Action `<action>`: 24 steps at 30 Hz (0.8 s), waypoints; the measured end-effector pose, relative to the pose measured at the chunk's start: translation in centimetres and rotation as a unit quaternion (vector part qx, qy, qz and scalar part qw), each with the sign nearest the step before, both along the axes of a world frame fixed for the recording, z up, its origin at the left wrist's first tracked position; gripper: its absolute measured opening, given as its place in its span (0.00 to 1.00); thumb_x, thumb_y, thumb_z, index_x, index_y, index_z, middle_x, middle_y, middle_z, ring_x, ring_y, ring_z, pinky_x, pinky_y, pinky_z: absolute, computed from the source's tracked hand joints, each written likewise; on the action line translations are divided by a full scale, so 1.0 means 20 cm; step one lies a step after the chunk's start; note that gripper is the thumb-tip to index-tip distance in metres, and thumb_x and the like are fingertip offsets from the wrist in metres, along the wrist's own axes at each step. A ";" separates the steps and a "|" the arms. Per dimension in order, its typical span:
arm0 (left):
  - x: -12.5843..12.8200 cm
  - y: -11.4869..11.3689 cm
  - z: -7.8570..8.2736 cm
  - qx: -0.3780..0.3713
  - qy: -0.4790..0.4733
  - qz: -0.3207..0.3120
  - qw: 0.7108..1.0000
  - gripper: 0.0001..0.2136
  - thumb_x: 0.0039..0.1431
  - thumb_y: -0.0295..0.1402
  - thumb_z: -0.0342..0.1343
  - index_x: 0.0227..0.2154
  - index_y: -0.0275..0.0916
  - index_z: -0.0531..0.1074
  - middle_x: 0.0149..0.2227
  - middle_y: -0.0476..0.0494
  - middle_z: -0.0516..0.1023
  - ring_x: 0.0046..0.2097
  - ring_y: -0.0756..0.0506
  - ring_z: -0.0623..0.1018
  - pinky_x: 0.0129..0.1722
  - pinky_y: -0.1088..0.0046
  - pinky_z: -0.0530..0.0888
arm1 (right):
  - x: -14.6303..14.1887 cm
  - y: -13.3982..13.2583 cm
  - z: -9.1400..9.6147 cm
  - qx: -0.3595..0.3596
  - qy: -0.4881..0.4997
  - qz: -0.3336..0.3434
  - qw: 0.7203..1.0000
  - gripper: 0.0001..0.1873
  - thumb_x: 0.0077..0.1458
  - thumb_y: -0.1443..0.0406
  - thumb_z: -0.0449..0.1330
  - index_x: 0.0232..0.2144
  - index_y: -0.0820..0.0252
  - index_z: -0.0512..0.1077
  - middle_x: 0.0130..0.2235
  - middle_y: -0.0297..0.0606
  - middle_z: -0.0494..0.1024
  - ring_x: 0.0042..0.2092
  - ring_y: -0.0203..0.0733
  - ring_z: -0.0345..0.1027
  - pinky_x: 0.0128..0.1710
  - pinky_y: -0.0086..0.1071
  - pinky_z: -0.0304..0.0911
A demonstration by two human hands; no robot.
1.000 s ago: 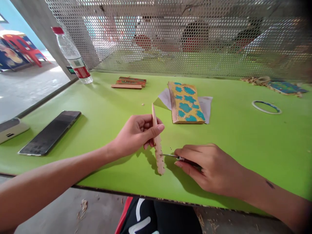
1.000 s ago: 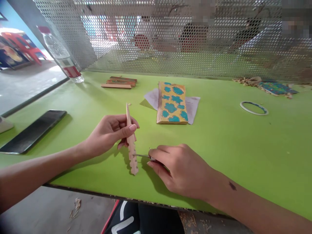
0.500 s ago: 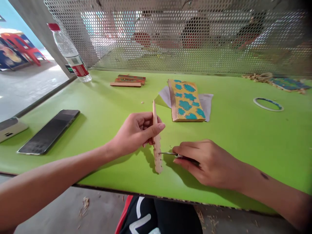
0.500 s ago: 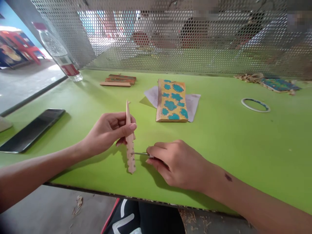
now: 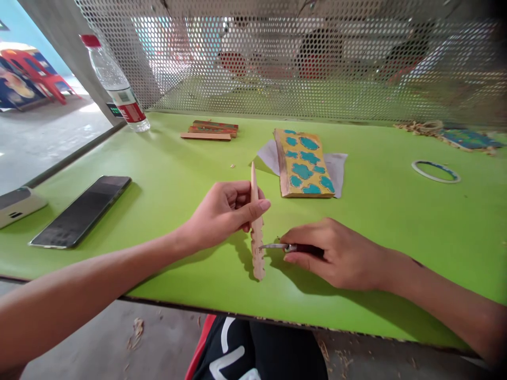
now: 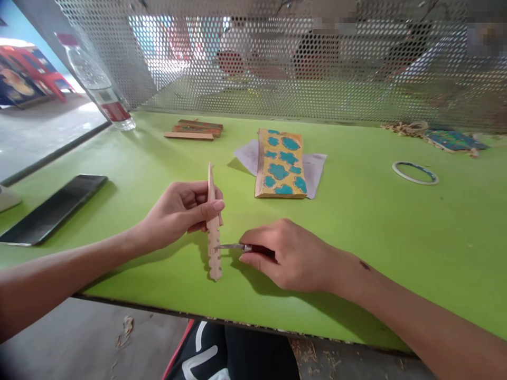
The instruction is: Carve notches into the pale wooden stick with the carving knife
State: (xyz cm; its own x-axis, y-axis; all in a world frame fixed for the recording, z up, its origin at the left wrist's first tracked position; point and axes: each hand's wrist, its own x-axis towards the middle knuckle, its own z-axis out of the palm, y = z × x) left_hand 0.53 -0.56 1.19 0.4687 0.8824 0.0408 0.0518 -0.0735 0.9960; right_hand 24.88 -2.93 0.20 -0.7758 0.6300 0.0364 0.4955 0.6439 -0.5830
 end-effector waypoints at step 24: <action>-0.01 -0.01 0.01 0.007 0.006 0.013 1.000 0.10 0.60 0.33 0.67 0.29 0.34 0.72 0.24 0.53 0.69 0.24 0.56 0.69 0.22 0.84 0.66 | 0.01 -0.08 -0.08 0.135 0.016 -0.014 0.991 0.10 0.71 0.65 0.53 0.42 0.62 0.73 0.33 0.39 0.78 0.31 0.41 0.69 0.31 0.35 0.56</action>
State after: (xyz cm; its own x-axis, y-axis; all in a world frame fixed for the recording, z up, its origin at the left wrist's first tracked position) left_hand 0.40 -0.79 1.31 0.4470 0.8933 0.0466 0.0666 -0.0852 0.9941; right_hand 25.08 -4.53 -1.44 -0.7538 0.6152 0.2310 0.4998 0.7650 -0.4062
